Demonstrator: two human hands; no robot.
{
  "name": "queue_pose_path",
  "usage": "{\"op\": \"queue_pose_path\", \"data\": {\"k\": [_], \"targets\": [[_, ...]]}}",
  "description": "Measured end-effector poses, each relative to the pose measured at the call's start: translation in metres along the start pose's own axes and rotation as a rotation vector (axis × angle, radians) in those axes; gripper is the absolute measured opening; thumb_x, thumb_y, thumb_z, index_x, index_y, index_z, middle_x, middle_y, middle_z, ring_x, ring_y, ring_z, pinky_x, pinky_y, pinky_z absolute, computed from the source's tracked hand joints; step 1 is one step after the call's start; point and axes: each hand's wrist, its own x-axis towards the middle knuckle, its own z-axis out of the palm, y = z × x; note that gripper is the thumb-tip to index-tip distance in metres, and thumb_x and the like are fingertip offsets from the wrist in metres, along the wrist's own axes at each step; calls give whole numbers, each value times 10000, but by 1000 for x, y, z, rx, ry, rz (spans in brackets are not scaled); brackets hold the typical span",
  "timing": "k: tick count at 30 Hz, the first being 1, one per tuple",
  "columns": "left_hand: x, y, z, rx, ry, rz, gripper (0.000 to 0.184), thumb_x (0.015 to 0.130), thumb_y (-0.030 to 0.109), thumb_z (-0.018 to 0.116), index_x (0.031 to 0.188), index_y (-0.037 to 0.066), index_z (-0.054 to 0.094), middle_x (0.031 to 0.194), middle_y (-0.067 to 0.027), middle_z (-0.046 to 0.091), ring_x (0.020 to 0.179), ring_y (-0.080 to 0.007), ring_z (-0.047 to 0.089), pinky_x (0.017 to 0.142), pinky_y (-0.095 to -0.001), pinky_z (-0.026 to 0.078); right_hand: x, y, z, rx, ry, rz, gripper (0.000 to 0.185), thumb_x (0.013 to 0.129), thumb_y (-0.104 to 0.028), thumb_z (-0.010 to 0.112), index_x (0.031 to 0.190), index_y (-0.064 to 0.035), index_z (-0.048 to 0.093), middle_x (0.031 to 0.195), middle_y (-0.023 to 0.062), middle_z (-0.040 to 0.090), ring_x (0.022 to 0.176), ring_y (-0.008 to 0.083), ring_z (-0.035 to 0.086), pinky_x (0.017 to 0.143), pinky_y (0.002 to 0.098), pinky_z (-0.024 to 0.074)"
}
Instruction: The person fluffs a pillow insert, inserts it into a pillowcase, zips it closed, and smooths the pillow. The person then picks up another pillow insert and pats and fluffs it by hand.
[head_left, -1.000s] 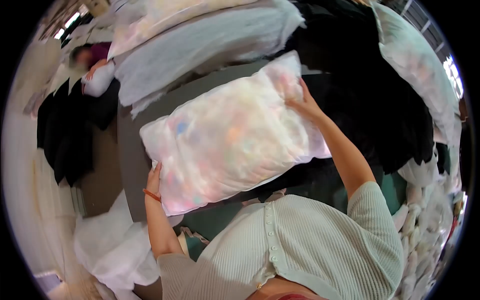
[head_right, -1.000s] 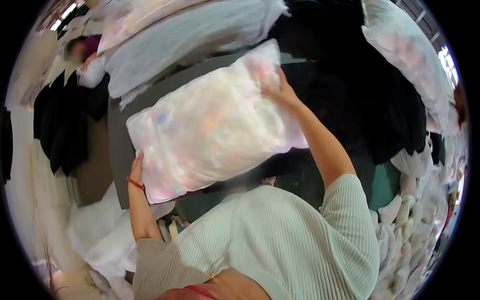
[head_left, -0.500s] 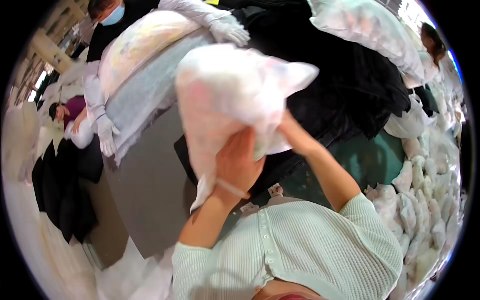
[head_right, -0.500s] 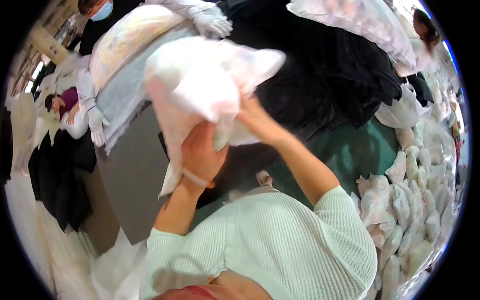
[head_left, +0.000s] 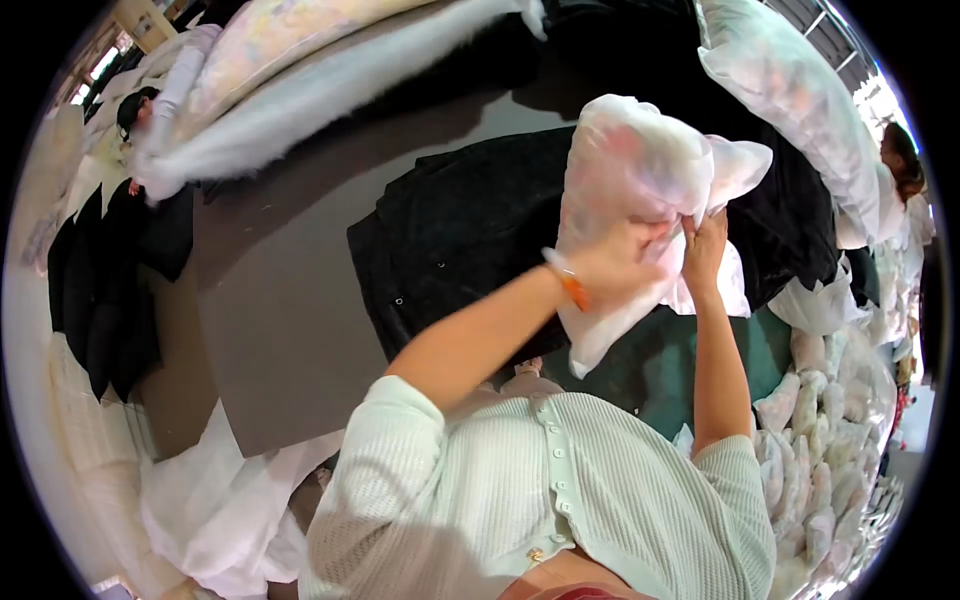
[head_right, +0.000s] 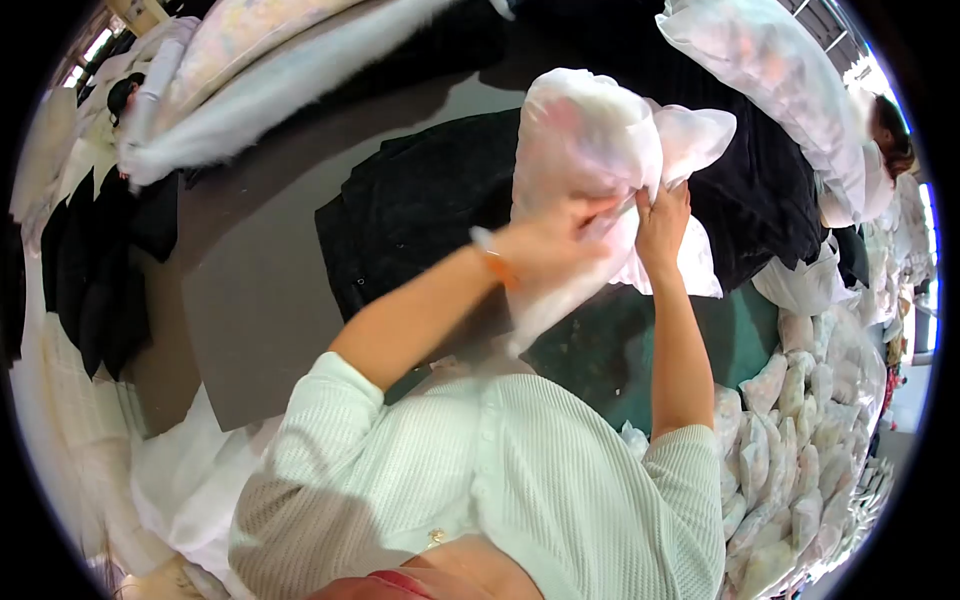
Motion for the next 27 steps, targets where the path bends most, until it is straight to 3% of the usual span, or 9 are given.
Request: {"op": "queue_pose_path", "data": {"k": [2, 4, 6, 10, 11, 14, 18, 21, 27], "targets": [[1, 20, -65, -93, -17, -287, 291, 902, 163, 626, 1167, 45, 659, 1132, -144, 650, 1001, -182, 629, 853, -313, 489, 4, 43, 7, 283, 62, 153, 344, 928, -242, 573, 1171, -2, 613, 1234, 255, 544, 1171, 410, 487, 1009, 446, 357], [-13, -14, -104, 312, 418, -215, 199, 906, 124, 597, 1062, 58, 702, 1004, -110, 681, 871, -214, 662, 793, -313, 514, 13, 78, -9, 470, 108, 244, 368, 967, -252, 550, 1186, 42, 571, 1138, 158, 617, 1040, 267, 579, 938, 360, 411], [-43, -79, -126, 736, 347, -356, 238, 873, 141, 625, 1088, 58, 683, 1007, -114, 654, 916, -269, 636, 840, -355, 506, 25, 107, -36, 510, 12, 395, 337, 977, -245, 533, 1148, 41, 580, 1044, 121, 634, 951, 220, 591, 868, 326, 436], [-82, -147, -99, 984, 123, -418, 349, 804, 226, 696, 1118, 77, 659, 1098, -144, 592, 1046, -299, 561, 942, -399, 457, 52, 100, -73, 515, -81, 364, 282, 981, -201, 519, 1101, 43, 595, 1026, 104, 633, 931, 184, 580, 833, 305, 431], [-80, -151, -96, 1040, 110, -345, 245, 829, 187, 655, 1049, 81, 670, 1108, -121, 591, 1060, -291, 561, 865, -427, 498, 57, 83, -74, 485, -117, 284, 270, 976, -190, 524, 1090, 42, 603, 1024, 103, 632, 933, 188, 580, 832, 310, 431], [-60, -165, -105, 1079, -36, -449, 158, 855, 153, 592, 957, 69, 679, 1081, -116, 608, 1022, -299, 595, 817, -430, 523, 49, 54, -50, 342, -232, 94, 195, 914, -159, 600, 916, 24, 666, 976, 140, 611, 920, 272, 579, 831, 345, 437], [-33, -152, -141, 790, 277, -758, 245, 925, 189, 447, 970, 59, 650, 1030, -217, 660, 959, -425, 620, 838, -505, 498, 25, 8, 8, 236, -280, 13, 166, 791, -163, 607, 877, -43, 684, 924, 207, 590, 902, 400, 566, 795, 436, 453], [-25, -169, -186, 726, 394, -545, 273, 932, 253, 463, 967, 28, 613, 981, -241, 643, 983, -459, 579, 821, -493, 477, 53, -28, 1, 292, -253, 34, 180, 802, -194, 628, 869, -37, 686, 871, 216, 576, 843, 411, 563, 750, 452, 452], [-3, -168, -222, 579, 346, -552, 335, 916, 292, 481, 1082, 51, 643, 1125, -207, 643, 1096, -403, 574, 923, -436, 454, 48, -104, 28, 38, -250, -67, 198, 754, -229, 687, 861, -66, 723, 885, 152, 554, 870, 332, 549, 772, 439, 423]]}}
